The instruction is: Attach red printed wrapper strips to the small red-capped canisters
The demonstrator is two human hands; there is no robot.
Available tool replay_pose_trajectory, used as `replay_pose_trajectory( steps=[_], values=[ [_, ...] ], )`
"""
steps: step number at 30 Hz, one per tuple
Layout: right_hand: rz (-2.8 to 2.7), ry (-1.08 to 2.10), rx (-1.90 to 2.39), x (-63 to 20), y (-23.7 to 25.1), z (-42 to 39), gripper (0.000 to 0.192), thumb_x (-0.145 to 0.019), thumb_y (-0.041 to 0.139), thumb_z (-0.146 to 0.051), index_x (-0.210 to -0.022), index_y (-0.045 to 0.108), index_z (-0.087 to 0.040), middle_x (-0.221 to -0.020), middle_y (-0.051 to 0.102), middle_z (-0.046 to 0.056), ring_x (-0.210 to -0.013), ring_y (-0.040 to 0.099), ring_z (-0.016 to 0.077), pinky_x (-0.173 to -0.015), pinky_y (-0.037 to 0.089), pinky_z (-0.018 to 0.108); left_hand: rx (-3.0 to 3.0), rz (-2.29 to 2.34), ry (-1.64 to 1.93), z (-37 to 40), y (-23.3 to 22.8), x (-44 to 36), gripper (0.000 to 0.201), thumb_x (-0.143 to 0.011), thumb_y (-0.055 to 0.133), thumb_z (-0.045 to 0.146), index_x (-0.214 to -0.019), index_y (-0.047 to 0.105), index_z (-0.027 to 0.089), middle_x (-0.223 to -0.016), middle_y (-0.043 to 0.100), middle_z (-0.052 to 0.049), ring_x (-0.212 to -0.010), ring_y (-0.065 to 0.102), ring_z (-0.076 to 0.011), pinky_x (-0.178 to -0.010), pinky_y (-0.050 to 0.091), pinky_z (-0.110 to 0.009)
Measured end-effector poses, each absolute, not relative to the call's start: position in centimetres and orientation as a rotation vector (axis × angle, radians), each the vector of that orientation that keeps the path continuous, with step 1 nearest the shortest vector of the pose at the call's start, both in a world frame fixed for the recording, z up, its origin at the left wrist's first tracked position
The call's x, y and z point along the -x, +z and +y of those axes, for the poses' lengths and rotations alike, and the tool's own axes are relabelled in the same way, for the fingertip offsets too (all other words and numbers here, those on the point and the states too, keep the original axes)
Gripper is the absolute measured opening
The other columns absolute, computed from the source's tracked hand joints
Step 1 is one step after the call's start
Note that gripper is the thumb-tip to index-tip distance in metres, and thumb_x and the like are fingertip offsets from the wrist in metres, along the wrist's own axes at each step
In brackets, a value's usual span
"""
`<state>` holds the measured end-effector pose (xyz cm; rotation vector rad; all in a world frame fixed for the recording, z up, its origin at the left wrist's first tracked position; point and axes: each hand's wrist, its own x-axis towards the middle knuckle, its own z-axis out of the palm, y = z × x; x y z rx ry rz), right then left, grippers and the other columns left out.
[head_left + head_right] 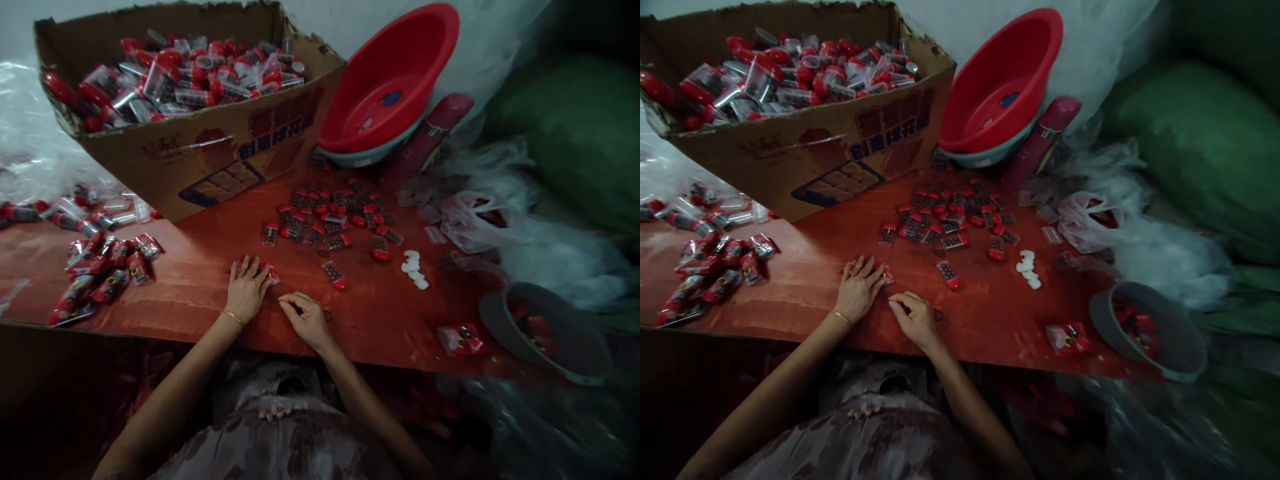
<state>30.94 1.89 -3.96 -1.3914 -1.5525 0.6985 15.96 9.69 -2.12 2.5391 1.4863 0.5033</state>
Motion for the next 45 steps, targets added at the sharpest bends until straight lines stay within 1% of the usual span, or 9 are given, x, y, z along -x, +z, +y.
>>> replay_pose_trajectory(
  steps=[7,13,19,22,26,35,39,42,45],
  values=[
    [-1.490,0.727,1.378,-31.0,-4.0,1.8,0.018,-0.086,0.051,-0.028,-0.084,0.068,-0.021,-0.077,0.066,0.004,-0.074,0.061,0.0160,-0.070,0.048,0.028,-2.464,1.505,0.608,9.2,-2.3,-15.8,0.028,-0.086,0.047,0.034,-0.098,0.071,0.026,-0.118,0.064,-0.008,-0.129,0.038,-0.0320,-0.108,0.018,-0.054],
    [-1.133,0.978,1.387,-30.2,-2.4,3.0,0.030,-0.084,0.049,-0.043,-0.095,0.063,-0.018,-0.080,0.064,0.002,-0.055,0.054,0.0096,-0.050,0.046,0.020,-2.330,1.550,0.893,8.3,-0.3,-16.0,0.028,-0.085,0.049,0.034,-0.103,0.069,0.026,-0.125,0.060,-0.009,-0.129,0.040,-0.0300,-0.108,0.020,-0.052],
    [-1.046,0.992,1.334,-29.2,-1.2,4.4,0.034,-0.082,0.052,-0.047,-0.071,0.062,-0.016,-0.062,0.056,-0.003,-0.057,0.050,0.0101,-0.054,0.043,0.020,-2.065,1.392,1.104,6.5,0.7,-17.1,0.033,-0.080,0.056,0.029,-0.112,0.064,0.024,-0.130,0.056,-0.009,-0.129,0.039,-0.0282,-0.110,0.020,-0.050],
    [-0.990,0.985,1.336,-29.4,-1.2,3.9,0.034,-0.082,0.050,-0.046,-0.069,0.061,-0.016,-0.062,0.057,-0.002,-0.054,0.050,0.0101,-0.054,0.043,0.021,-1.496,1.283,1.142,6.3,0.4,-17.4,0.044,-0.074,0.063,0.040,-0.112,0.064,0.017,-0.116,0.065,-0.012,-0.108,0.058,-0.0267,-0.095,0.043,-0.042],
    [-1.131,0.854,1.394,-30.0,-1.2,2.9,0.033,-0.083,0.049,-0.041,-0.061,0.055,-0.017,-0.055,0.049,-0.003,-0.052,0.044,0.0094,-0.052,0.038,0.021,-1.025,1.071,0.984,6.3,0.2,-18.3,0.035,-0.060,0.074,0.044,-0.077,0.072,0.012,-0.075,0.071,-0.007,-0.068,0.063,-0.0176,-0.071,0.051,-0.031],
    [-1.379,0.487,1.544,-30.4,-1.3,2.2,0.036,-0.092,0.036,-0.033,-0.062,0.048,-0.018,-0.057,0.044,-0.003,-0.055,0.043,0.0102,-0.053,0.037,0.022,-0.615,1.014,1.005,5.0,0.6,-20.1,0.037,-0.050,0.082,0.038,-0.076,0.072,0.013,-0.075,0.071,-0.003,-0.065,0.061,-0.0112,-0.069,0.049,-0.024],
    [-1.659,0.430,1.477,-34.1,-0.1,3.0,0.028,-0.091,0.035,-0.023,-0.089,0.062,-0.016,-0.086,0.062,0.006,-0.083,0.056,0.0168,-0.077,0.045,0.029,-0.548,1.081,0.988,6.0,0.9,-19.3,0.037,-0.040,0.085,0.036,-0.058,0.065,0.012,-0.058,0.065,0.001,-0.055,0.058,-0.0084,-0.060,0.048,-0.021],
    [-1.917,0.214,1.680,-39.3,0.5,4.4,0.037,-0.083,0.041,-0.010,-0.113,0.061,-0.019,-0.115,0.059,0.011,-0.106,0.049,0.0234,-0.091,0.040,0.040,-0.473,1.111,0.932,6.7,1.3,-18.9,0.041,-0.034,0.087,0.036,-0.053,0.059,0.012,-0.052,0.061,0.003,-0.051,0.057,-0.0079,-0.056,0.048,-0.020],
    [-2.331,0.180,1.751,-43.5,0.6,5.5,0.046,-0.079,0.045,-0.005,-0.117,0.060,-0.025,-0.130,0.052,0.008,-0.119,0.042,0.0257,-0.094,0.037,0.043,-0.435,1.080,0.858,6.8,1.5,-18.8,0.043,-0.037,0.086,0.037,-0.056,0.057,0.014,-0.054,0.062,0.003,-0.051,0.058,-0.0087,-0.055,0.050,-0.021]
  ],
)
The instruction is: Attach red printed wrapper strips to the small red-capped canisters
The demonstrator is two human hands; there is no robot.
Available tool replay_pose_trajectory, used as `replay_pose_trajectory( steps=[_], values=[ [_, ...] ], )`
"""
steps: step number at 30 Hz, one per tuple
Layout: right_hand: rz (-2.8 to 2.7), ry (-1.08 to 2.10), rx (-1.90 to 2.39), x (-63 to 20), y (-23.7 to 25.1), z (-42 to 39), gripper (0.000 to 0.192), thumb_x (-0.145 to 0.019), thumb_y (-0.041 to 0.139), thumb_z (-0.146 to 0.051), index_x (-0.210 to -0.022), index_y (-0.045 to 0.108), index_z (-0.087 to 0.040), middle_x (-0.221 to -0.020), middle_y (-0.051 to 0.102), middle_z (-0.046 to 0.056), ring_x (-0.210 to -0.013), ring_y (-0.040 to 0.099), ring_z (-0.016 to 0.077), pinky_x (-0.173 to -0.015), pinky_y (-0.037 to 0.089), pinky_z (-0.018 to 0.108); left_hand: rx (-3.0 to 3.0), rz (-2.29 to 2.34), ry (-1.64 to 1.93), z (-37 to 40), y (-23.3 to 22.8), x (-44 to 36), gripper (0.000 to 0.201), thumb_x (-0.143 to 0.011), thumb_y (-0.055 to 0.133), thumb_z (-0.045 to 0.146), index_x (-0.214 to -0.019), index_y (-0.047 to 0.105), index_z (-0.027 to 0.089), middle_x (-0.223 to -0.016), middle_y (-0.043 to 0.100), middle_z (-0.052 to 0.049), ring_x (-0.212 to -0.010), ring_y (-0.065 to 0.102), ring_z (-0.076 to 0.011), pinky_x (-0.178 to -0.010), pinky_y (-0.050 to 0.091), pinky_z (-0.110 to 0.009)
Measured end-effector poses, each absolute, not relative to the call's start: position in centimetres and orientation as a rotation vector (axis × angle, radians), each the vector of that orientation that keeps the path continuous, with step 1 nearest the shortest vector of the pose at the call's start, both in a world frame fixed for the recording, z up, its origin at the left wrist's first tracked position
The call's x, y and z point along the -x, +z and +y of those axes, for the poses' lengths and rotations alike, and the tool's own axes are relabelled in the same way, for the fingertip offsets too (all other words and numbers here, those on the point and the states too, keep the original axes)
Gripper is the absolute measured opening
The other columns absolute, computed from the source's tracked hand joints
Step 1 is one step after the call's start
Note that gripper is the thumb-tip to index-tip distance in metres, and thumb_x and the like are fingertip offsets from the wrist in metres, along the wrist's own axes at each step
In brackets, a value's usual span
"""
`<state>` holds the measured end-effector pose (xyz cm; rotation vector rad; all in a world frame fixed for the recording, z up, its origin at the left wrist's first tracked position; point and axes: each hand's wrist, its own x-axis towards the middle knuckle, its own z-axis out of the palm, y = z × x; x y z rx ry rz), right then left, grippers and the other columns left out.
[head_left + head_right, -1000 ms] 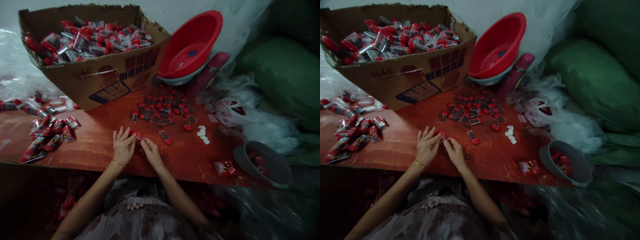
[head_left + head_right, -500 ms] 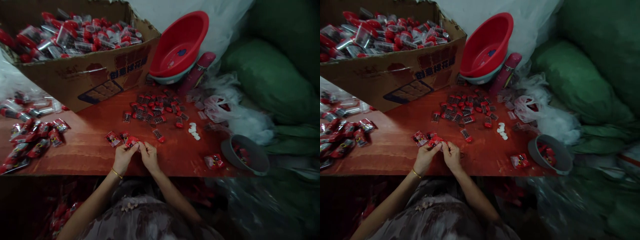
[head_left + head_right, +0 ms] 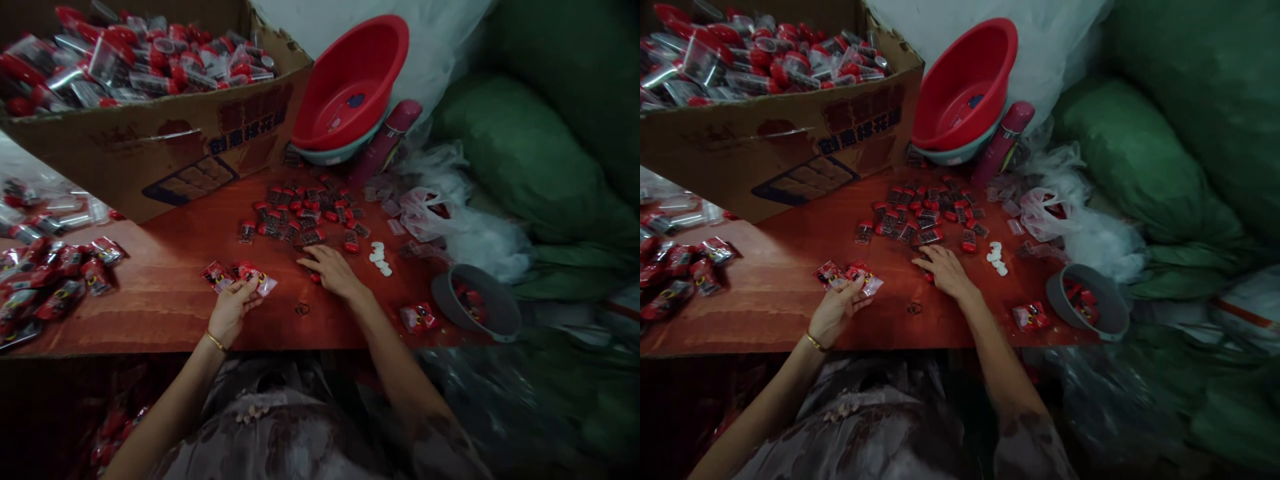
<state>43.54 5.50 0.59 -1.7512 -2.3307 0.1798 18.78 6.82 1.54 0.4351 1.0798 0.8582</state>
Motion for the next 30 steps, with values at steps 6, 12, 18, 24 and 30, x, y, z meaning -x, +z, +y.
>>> replay_pose_trajectory(
  steps=[6,12,18,24,30],
  values=[
    [-2.498,0.117,1.725,-45.0,1.3,4.4,0.035,-0.084,0.051,-0.023,-0.118,0.058,-0.019,-0.129,0.052,0.011,-0.118,0.043,0.0273,-0.096,0.034,0.042,-0.405,1.029,0.759,6.4,1.4,-18.4,0.041,-0.045,0.085,0.038,-0.066,0.058,0.014,-0.064,0.067,-0.002,-0.058,0.063,-0.0121,-0.056,0.049,-0.022],
    [-2.475,0.220,1.711,-44.3,0.6,4.5,0.046,-0.084,0.053,-0.029,-0.128,0.049,-0.016,-0.132,0.051,0.012,-0.118,0.044,0.0278,-0.097,0.032,0.044,-0.410,1.014,0.722,6.3,1.4,-18.0,0.035,-0.052,0.083,0.036,-0.067,0.059,0.014,-0.064,0.068,-0.002,-0.059,0.064,-0.0126,-0.056,0.049,-0.021],
    [-2.027,0.332,1.732,-42.2,-0.9,4.0,0.029,-0.087,0.045,-0.032,-0.106,0.061,-0.017,-0.099,0.067,0.011,-0.089,0.060,0.0233,-0.080,0.045,0.038,-0.372,0.965,0.729,6.1,1.9,-17.7,0.031,-0.059,0.079,0.037,-0.071,0.061,0.015,-0.068,0.069,-0.003,-0.061,0.064,-0.0130,-0.058,0.050,-0.023],
    [-1.497,1.084,1.489,-37.5,1.6,-0.6,0.027,-0.085,0.047,-0.038,-0.090,0.061,-0.016,-0.056,0.055,-0.004,-0.037,0.048,0.0076,-0.040,0.038,0.020,-0.433,0.978,0.817,5.9,2.2,-17.7,0.035,-0.049,0.083,0.038,-0.060,0.060,0.014,-0.057,0.063,0.000,-0.055,0.059,-0.0103,-0.059,0.049,-0.022],
    [-1.263,1.340,1.418,-35.1,2.8,-1.1,0.030,-0.075,0.057,-0.045,-0.077,0.062,-0.015,-0.051,0.052,-0.004,-0.036,0.044,0.0057,-0.034,0.035,0.016,-0.555,0.948,0.875,5.4,2.5,-18.2,0.037,-0.046,0.084,0.038,-0.065,0.068,0.011,-0.064,0.067,-0.002,-0.059,0.059,-0.0117,-0.062,0.049,-0.025]
  ],
)
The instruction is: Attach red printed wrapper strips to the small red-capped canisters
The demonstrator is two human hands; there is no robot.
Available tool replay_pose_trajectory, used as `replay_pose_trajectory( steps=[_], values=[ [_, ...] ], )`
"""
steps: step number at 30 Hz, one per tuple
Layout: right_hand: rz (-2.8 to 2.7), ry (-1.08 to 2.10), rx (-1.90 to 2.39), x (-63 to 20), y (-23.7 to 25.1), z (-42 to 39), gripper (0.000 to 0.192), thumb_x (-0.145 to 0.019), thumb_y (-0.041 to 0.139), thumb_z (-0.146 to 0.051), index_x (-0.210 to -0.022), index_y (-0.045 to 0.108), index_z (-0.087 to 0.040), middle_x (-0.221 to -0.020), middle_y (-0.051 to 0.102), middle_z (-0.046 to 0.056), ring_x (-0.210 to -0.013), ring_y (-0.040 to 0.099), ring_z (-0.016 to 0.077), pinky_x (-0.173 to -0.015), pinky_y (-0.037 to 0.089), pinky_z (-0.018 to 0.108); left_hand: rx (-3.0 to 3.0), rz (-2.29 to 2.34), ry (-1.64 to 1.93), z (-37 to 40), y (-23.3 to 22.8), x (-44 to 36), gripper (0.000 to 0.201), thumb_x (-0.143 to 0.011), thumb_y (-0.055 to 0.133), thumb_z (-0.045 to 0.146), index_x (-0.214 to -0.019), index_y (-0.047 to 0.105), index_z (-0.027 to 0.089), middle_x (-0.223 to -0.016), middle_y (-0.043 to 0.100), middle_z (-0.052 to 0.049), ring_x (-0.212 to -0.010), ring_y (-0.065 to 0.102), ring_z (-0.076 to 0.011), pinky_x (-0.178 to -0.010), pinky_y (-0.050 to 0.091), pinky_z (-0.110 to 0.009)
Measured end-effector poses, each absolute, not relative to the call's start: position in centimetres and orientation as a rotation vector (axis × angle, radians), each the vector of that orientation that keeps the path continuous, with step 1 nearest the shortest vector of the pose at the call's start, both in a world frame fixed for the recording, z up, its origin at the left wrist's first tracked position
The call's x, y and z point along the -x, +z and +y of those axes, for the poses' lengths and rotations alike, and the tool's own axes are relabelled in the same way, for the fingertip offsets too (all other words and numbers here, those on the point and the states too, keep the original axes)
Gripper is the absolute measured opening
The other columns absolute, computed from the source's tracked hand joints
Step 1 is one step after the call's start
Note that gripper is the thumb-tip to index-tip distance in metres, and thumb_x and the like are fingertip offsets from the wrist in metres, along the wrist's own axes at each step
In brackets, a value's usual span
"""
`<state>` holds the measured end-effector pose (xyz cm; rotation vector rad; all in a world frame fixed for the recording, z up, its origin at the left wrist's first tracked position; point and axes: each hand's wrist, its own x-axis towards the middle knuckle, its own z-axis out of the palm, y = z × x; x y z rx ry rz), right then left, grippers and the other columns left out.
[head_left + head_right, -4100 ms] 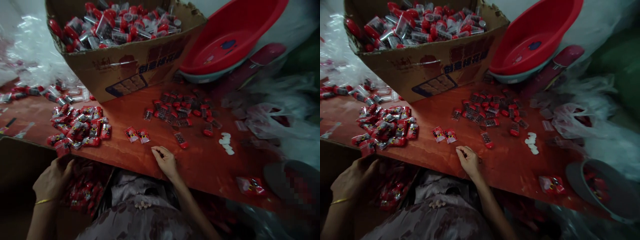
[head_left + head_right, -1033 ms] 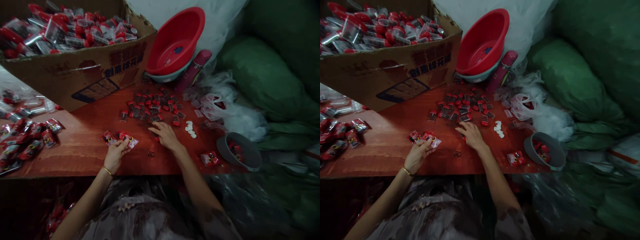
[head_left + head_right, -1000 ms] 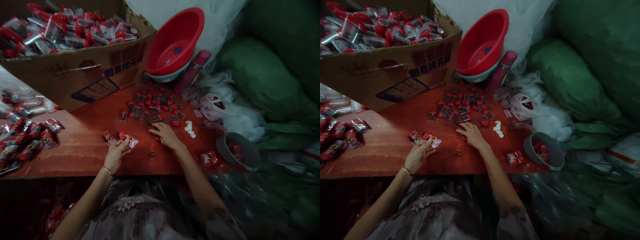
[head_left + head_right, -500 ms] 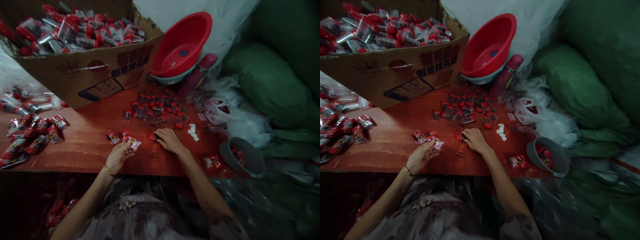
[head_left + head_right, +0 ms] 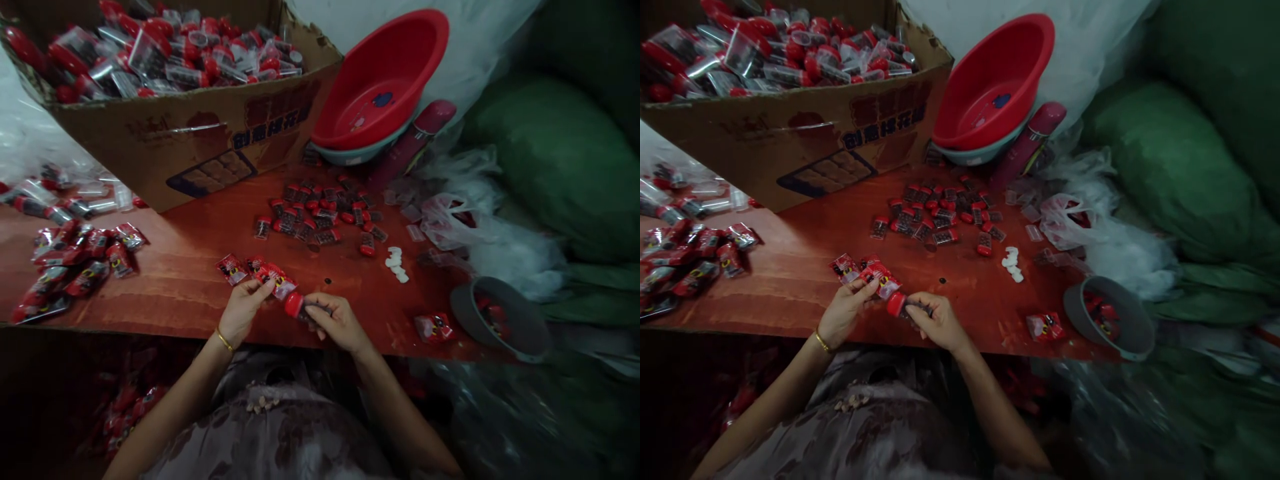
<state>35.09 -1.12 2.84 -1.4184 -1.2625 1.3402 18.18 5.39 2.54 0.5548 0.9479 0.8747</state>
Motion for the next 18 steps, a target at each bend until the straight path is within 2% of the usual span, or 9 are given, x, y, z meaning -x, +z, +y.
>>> replay_pose_trajectory(
  steps=[6,12,18],
  values=[
    [-1.210,1.377,1.430,-34.9,2.2,-0.6,0.028,-0.074,0.058,-0.043,-0.076,0.064,-0.016,-0.051,0.051,-0.004,-0.038,0.044,0.0063,-0.034,0.034,0.016,-0.658,0.943,0.858,5.2,2.5,-17.8,0.034,-0.051,0.082,0.039,-0.068,0.070,0.012,-0.067,0.068,-0.003,-0.062,0.059,-0.0124,-0.067,0.050,-0.027],
    [-1.269,1.174,1.443,-34.8,2.3,-0.6,0.025,-0.073,0.061,-0.039,-0.078,0.067,-0.016,-0.051,0.054,-0.002,-0.041,0.044,0.0068,-0.036,0.031,0.017,-0.752,0.931,0.856,5.5,2.5,-17.6,0.031,-0.053,0.081,0.038,-0.068,0.071,0.013,-0.069,0.068,-0.003,-0.064,0.059,-0.0126,-0.067,0.049,-0.025],
    [-1.136,1.297,1.405,-34.1,0.8,-0.5,0.033,-0.077,0.056,-0.047,-0.084,0.065,-0.016,-0.056,0.056,-0.002,-0.039,0.046,0.0075,-0.034,0.033,0.018,-0.781,0.933,0.911,5.1,2.3,-18.3,0.030,-0.049,0.083,0.030,-0.070,0.070,0.014,-0.068,0.068,0.000,-0.061,0.058,-0.0110,-0.067,0.048,-0.024]
  ],
)
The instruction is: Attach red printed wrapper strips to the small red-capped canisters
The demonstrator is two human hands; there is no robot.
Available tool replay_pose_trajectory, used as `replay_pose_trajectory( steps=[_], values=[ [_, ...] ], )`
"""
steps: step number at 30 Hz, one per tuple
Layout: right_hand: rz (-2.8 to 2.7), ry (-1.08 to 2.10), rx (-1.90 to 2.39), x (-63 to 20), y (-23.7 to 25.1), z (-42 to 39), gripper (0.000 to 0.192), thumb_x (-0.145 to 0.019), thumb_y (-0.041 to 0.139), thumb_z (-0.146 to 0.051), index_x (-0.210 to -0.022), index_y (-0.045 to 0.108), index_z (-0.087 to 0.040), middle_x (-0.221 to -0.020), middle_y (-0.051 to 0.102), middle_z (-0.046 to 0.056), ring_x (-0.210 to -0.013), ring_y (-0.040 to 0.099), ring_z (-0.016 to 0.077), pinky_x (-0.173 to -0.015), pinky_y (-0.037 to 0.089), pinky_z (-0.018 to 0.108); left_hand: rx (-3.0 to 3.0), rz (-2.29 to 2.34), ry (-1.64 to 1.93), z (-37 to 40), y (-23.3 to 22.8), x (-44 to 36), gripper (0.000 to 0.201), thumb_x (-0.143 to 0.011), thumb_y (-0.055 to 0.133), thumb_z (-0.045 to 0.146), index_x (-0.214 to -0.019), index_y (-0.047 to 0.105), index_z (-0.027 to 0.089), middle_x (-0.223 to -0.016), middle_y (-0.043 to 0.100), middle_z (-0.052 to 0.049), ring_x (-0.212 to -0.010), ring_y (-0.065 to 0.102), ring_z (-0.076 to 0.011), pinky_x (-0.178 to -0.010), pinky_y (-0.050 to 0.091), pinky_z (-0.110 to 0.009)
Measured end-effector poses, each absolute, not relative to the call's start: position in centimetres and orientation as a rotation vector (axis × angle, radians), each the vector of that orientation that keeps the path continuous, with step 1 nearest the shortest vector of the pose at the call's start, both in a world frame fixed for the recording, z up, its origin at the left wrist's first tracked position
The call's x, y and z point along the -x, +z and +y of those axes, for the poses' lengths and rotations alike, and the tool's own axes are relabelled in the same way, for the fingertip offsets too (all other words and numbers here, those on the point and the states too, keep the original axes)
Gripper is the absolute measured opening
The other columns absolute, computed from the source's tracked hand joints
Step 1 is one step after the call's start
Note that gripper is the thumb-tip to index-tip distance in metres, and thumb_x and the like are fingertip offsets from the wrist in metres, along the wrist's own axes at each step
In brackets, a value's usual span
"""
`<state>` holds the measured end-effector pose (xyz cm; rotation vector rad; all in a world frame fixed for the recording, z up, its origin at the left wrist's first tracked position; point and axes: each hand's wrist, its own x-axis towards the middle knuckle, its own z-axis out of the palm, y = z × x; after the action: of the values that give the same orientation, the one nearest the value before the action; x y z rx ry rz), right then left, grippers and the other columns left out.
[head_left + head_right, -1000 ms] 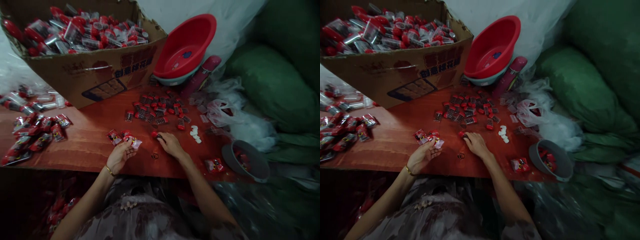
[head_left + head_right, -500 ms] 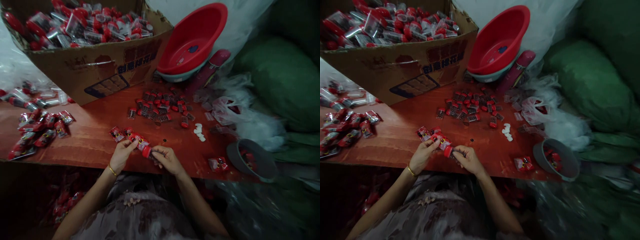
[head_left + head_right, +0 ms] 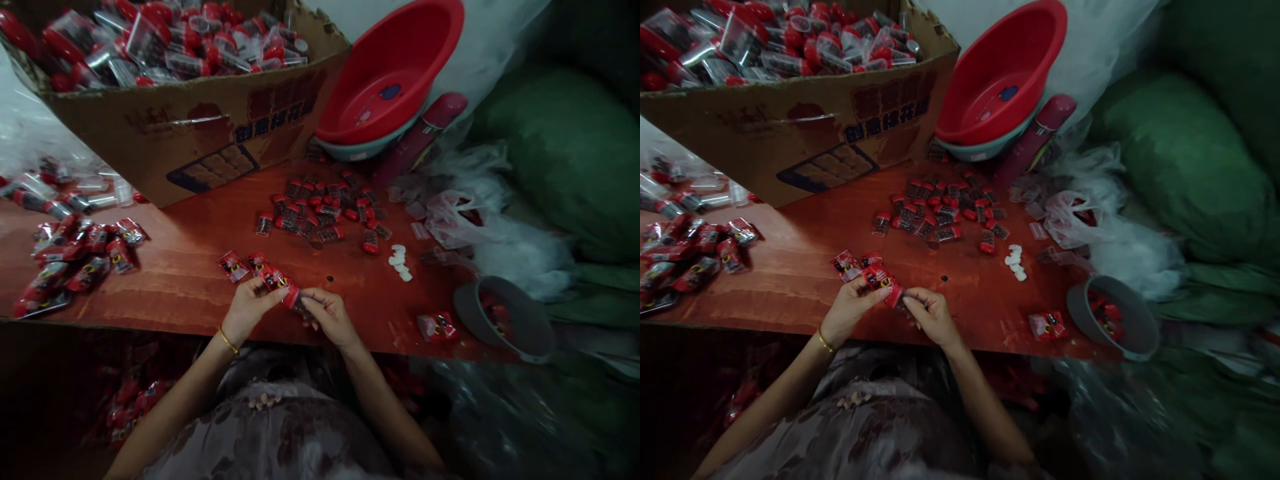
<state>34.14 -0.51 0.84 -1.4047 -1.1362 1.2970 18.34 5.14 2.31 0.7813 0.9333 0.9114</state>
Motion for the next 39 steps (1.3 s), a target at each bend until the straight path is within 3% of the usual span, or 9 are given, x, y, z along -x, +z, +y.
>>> replay_pose_trajectory(
  steps=[8,13,19,26,30,36,39],
  values=[
    [-1.211,0.942,1.475,-32.2,0.3,-0.2,0.030,-0.084,0.048,-0.045,-0.085,0.061,-0.018,-0.054,0.048,-0.004,-0.042,0.040,0.0075,-0.041,0.034,0.019,-0.614,1.014,1.001,4.2,1.1,-19.5,0.036,-0.043,0.085,0.030,-0.070,0.069,0.013,-0.073,0.071,-0.003,-0.066,0.062,-0.0139,-0.072,0.050,-0.027],
    [-1.237,1.049,1.474,-31.4,0.5,0.2,0.030,-0.087,0.044,-0.044,-0.071,0.051,-0.020,-0.053,0.045,-0.006,-0.040,0.037,0.0068,-0.039,0.031,0.019,-0.455,0.960,1.027,4.4,1.2,-19.8,0.034,-0.045,0.084,0.027,-0.071,0.068,0.014,-0.070,0.070,-0.001,-0.063,0.061,-0.0107,-0.070,0.048,-0.024],
    [-1.372,0.915,1.437,-30.8,0.3,-0.2,0.022,-0.088,0.044,-0.038,-0.083,0.054,-0.020,-0.063,0.049,-0.003,-0.055,0.046,0.0096,-0.050,0.039,0.020,-0.562,0.838,0.923,4.8,1.3,-19.2,0.032,-0.052,0.081,0.025,-0.080,0.070,0.013,-0.077,0.072,-0.005,-0.077,0.065,-0.0164,-0.079,0.048,-0.028],
    [-0.959,1.110,1.376,-29.5,-0.4,-0.5,0.027,-0.087,0.044,-0.047,-0.084,0.051,-0.021,-0.056,0.040,-0.007,-0.041,0.037,0.0070,-0.039,0.037,0.019,-0.681,0.772,0.852,4.5,0.8,-19.1,0.032,-0.061,0.077,0.036,-0.085,0.072,0.016,-0.086,0.072,-0.007,-0.079,0.064,-0.0175,-0.068,0.049,-0.025],
    [-1.121,0.992,1.409,-29.6,-0.2,-0.5,0.025,-0.088,0.044,-0.043,-0.088,0.054,-0.020,-0.063,0.050,-0.003,-0.051,0.047,0.0096,-0.047,0.041,0.020,-0.621,0.718,0.880,4.4,1.3,-19.5,0.034,-0.062,0.076,0.039,-0.087,0.072,0.016,-0.090,0.072,-0.007,-0.081,0.064,-0.0172,-0.074,0.049,-0.026],
    [-1.193,0.753,1.459,-29.0,-0.5,-0.3,0.019,-0.088,0.043,-0.035,-0.091,0.055,-0.020,-0.083,0.061,0.004,-0.075,0.058,0.0152,-0.069,0.048,0.027,-0.565,0.784,0.943,3.8,0.5,-20.1,0.032,-0.061,0.076,0.042,-0.080,0.072,0.016,-0.080,0.072,-0.005,-0.076,0.064,-0.0154,-0.072,0.049,-0.024],
    [-1.067,0.923,1.401,-28.8,-0.9,-0.4,0.021,-0.088,0.042,-0.039,-0.090,0.053,-0.021,-0.069,0.056,-0.001,-0.056,0.053,0.0114,-0.054,0.047,0.023,-0.635,0.786,0.880,3.7,0.3,-19.7,0.037,-0.064,0.073,0.043,-0.088,0.072,0.014,-0.062,0.066,-0.002,-0.057,0.061,-0.0124,-0.059,0.048,-0.023]
  ],
)
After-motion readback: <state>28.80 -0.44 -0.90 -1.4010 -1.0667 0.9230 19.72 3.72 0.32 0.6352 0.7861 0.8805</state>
